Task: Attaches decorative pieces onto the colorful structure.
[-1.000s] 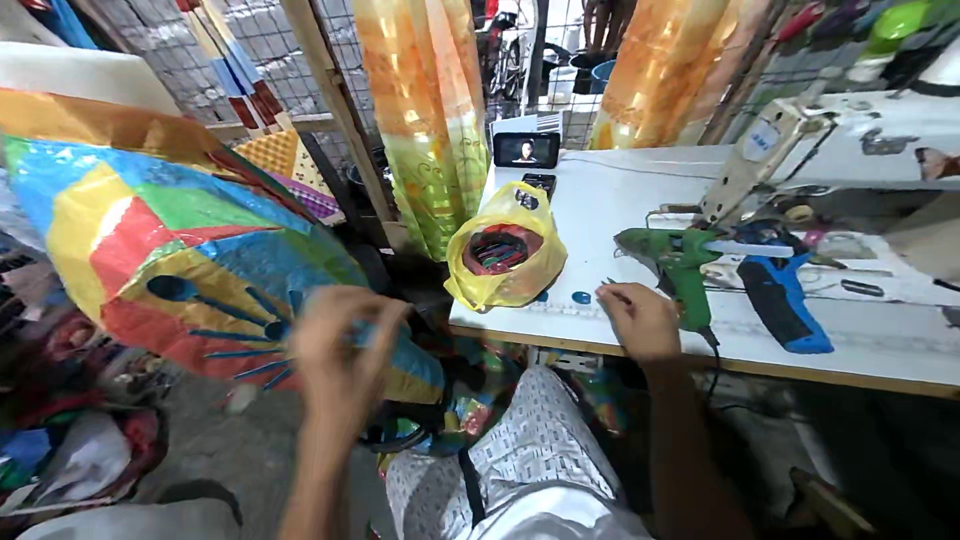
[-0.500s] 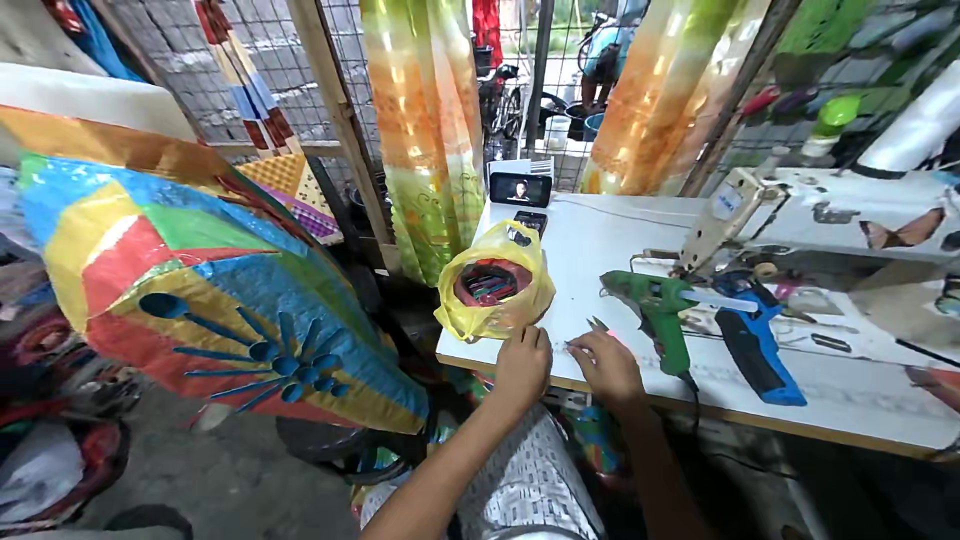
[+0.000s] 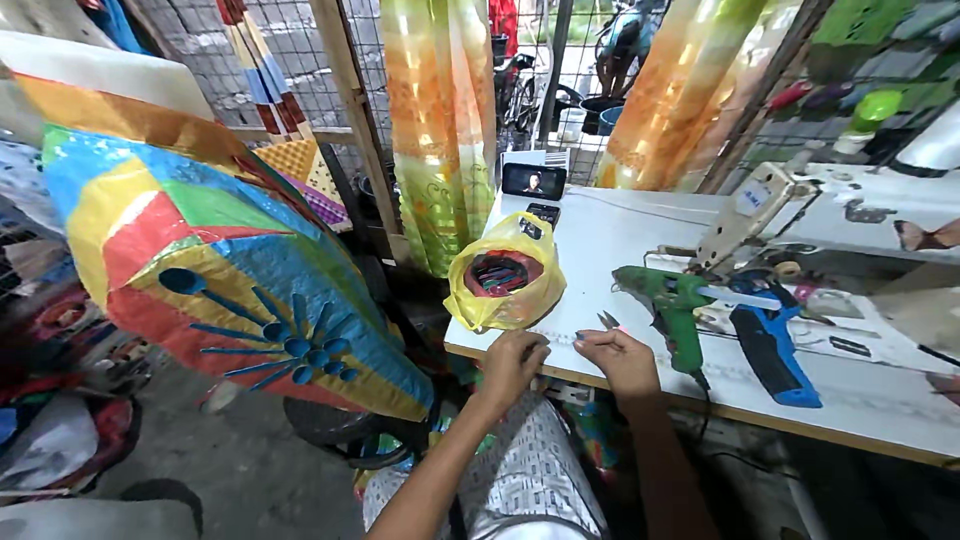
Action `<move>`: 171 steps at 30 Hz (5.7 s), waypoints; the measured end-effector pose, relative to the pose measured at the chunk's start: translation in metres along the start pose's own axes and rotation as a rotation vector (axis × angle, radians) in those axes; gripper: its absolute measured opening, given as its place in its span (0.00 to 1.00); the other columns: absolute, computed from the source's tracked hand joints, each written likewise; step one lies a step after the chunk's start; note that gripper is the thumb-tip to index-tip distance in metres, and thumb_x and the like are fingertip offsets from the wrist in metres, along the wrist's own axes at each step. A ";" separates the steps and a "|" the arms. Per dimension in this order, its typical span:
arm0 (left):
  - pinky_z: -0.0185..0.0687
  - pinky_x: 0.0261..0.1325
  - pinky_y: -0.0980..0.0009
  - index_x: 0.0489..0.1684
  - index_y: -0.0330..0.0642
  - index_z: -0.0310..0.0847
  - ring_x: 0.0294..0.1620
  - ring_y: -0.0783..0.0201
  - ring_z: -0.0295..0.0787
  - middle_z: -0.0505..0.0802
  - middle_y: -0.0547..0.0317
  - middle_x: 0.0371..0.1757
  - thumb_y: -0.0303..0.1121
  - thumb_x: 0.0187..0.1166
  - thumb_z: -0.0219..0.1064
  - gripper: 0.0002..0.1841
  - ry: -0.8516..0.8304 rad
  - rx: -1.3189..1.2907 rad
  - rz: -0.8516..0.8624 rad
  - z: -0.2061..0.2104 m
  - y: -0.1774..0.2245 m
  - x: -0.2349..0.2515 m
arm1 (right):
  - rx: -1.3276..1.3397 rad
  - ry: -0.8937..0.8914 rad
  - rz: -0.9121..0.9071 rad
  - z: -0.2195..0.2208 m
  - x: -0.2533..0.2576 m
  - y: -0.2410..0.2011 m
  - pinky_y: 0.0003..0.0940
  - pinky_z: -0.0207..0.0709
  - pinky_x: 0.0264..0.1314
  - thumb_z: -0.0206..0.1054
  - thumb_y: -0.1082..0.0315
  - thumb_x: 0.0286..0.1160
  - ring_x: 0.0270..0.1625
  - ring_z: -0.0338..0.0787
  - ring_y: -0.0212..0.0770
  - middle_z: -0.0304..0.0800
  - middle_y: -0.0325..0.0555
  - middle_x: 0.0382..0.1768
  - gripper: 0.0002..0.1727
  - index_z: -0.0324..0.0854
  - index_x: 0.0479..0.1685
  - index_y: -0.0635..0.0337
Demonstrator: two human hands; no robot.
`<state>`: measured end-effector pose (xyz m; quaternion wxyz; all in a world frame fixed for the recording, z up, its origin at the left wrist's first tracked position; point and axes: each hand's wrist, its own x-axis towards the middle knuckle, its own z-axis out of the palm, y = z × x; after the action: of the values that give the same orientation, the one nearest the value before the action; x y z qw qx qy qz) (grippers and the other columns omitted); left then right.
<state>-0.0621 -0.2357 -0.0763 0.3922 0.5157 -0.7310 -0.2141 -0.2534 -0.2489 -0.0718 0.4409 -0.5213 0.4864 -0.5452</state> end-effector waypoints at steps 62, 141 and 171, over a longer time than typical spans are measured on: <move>0.90 0.46 0.65 0.60 0.33 0.80 0.37 0.64 0.94 0.95 0.52 0.39 0.25 0.71 0.78 0.20 0.803 0.424 -0.269 -0.331 0.049 -0.131 | -0.041 -0.752 -0.586 0.301 0.011 -0.183 0.35 0.86 0.45 0.76 0.66 0.74 0.37 0.90 0.33 0.92 0.44 0.39 0.08 0.89 0.43 0.61; 0.91 0.51 0.57 0.43 0.30 0.90 0.41 0.55 0.95 0.94 0.44 0.41 0.22 0.71 0.76 0.07 0.833 0.647 0.111 -0.333 0.020 -0.132 | -0.129 -0.639 -0.967 0.308 0.015 -0.178 0.48 0.85 0.47 0.74 0.64 0.77 0.41 0.91 0.46 0.92 0.52 0.42 0.10 0.89 0.43 0.64; 0.86 0.40 0.75 0.60 0.31 0.78 0.31 0.73 0.87 0.92 0.59 0.34 0.17 0.69 0.76 0.20 1.019 -0.154 -0.157 -0.301 -0.005 -0.154 | 0.085 -0.579 -0.593 0.296 0.018 -0.129 0.22 0.81 0.46 0.74 0.73 0.72 0.37 0.86 0.26 0.91 0.43 0.34 0.05 0.88 0.37 0.68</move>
<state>0.2046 -0.0676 0.0467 0.7178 0.5773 -0.3888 -0.0180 0.0438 -0.2696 0.0538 0.4047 -0.7517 0.1483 -0.4992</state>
